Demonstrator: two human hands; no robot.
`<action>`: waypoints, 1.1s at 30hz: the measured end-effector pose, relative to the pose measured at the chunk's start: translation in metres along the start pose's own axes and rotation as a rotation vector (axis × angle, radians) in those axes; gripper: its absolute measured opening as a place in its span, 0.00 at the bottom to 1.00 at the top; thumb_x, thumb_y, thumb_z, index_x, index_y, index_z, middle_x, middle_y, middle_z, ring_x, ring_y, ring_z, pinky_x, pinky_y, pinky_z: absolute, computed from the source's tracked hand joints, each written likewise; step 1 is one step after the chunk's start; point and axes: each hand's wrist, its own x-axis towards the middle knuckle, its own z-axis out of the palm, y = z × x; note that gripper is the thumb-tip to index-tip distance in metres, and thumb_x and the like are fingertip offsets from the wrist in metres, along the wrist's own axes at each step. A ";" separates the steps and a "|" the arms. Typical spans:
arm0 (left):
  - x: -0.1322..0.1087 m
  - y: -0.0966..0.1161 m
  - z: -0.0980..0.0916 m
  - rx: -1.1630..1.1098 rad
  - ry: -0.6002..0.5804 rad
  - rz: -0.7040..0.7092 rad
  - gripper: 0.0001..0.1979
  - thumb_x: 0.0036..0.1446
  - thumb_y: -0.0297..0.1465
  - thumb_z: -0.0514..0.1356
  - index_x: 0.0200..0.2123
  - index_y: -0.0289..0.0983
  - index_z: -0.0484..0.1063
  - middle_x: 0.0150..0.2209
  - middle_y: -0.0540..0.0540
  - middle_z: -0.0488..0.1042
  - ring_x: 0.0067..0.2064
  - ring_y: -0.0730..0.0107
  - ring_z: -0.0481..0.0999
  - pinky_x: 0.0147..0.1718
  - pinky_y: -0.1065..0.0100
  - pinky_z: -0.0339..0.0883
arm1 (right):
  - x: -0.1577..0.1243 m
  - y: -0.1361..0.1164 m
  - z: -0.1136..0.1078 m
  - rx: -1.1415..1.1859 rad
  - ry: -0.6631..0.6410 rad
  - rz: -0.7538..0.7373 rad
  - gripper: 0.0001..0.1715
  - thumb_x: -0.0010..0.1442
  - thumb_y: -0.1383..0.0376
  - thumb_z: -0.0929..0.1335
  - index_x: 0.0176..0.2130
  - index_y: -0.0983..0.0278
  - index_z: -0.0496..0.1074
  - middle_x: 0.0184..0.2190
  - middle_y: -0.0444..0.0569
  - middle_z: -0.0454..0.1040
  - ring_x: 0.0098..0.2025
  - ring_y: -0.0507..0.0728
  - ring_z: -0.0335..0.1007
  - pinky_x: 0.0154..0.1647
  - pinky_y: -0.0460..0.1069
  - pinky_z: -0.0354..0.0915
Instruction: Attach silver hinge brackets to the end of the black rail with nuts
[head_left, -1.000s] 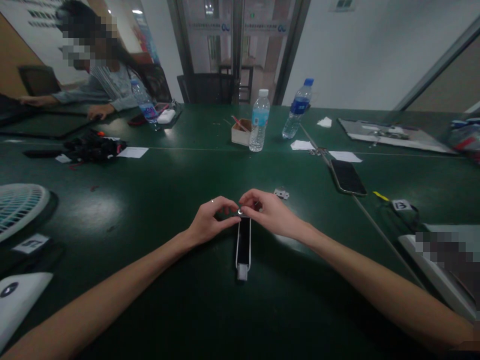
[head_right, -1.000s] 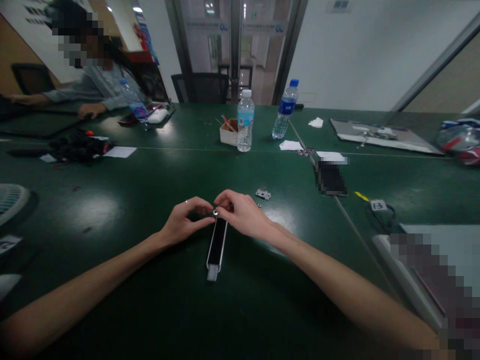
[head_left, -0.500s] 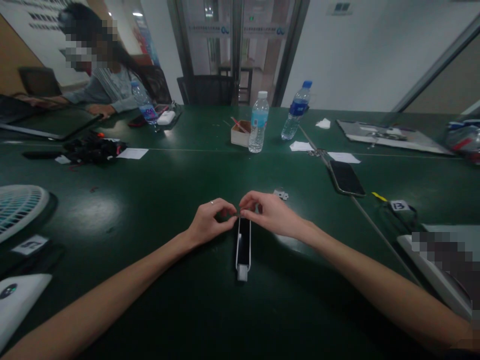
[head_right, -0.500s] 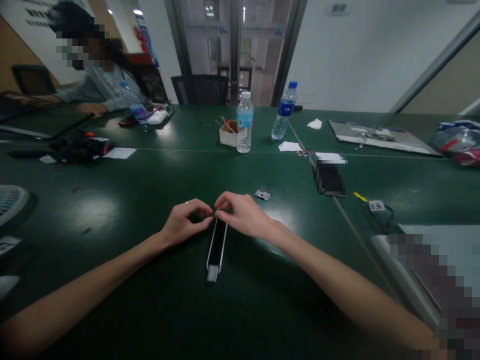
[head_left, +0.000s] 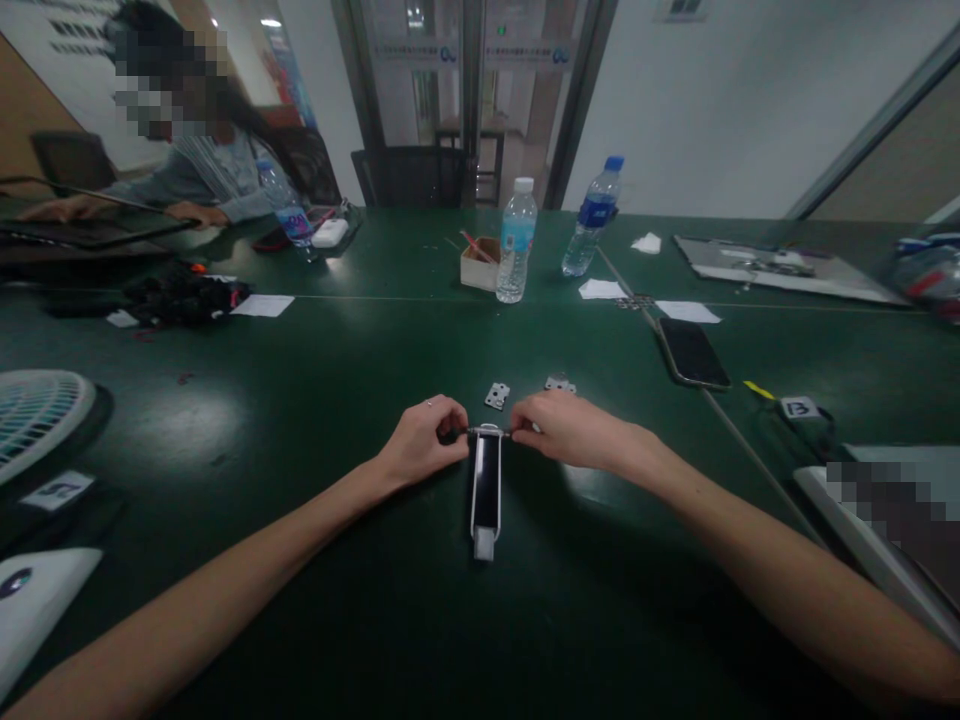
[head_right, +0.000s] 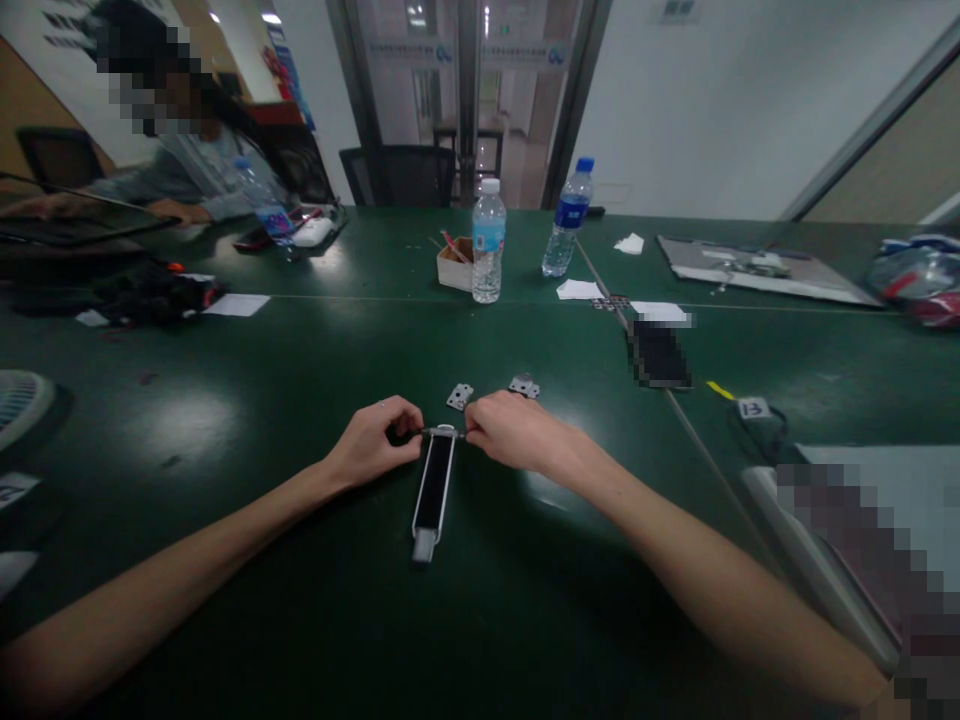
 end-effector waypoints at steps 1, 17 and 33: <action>0.000 0.000 0.000 0.002 0.003 -0.004 0.05 0.50 0.25 0.61 0.33 0.35 0.70 0.31 0.50 0.69 0.31 0.71 0.68 0.30 0.70 0.63 | 0.001 0.000 0.000 -0.003 0.003 0.000 0.08 0.63 0.66 0.65 0.38 0.65 0.74 0.34 0.49 0.75 0.33 0.54 0.69 0.32 0.49 0.61; 0.001 0.000 -0.006 -0.049 -0.068 -0.016 0.06 0.55 0.30 0.60 0.36 0.35 0.72 0.31 0.50 0.70 0.31 0.71 0.69 0.29 0.70 0.63 | 0.006 0.001 -0.005 -0.052 -0.003 0.040 0.08 0.63 0.67 0.65 0.38 0.66 0.74 0.35 0.50 0.75 0.36 0.55 0.70 0.33 0.49 0.60; 0.001 -0.002 -0.006 -0.104 -0.096 0.011 0.05 0.56 0.30 0.60 0.37 0.36 0.73 0.31 0.50 0.71 0.30 0.73 0.69 0.30 0.71 0.64 | 0.008 0.010 -0.005 -0.020 -0.020 -0.035 0.08 0.63 0.68 0.63 0.36 0.66 0.72 0.33 0.49 0.75 0.34 0.54 0.68 0.34 0.49 0.61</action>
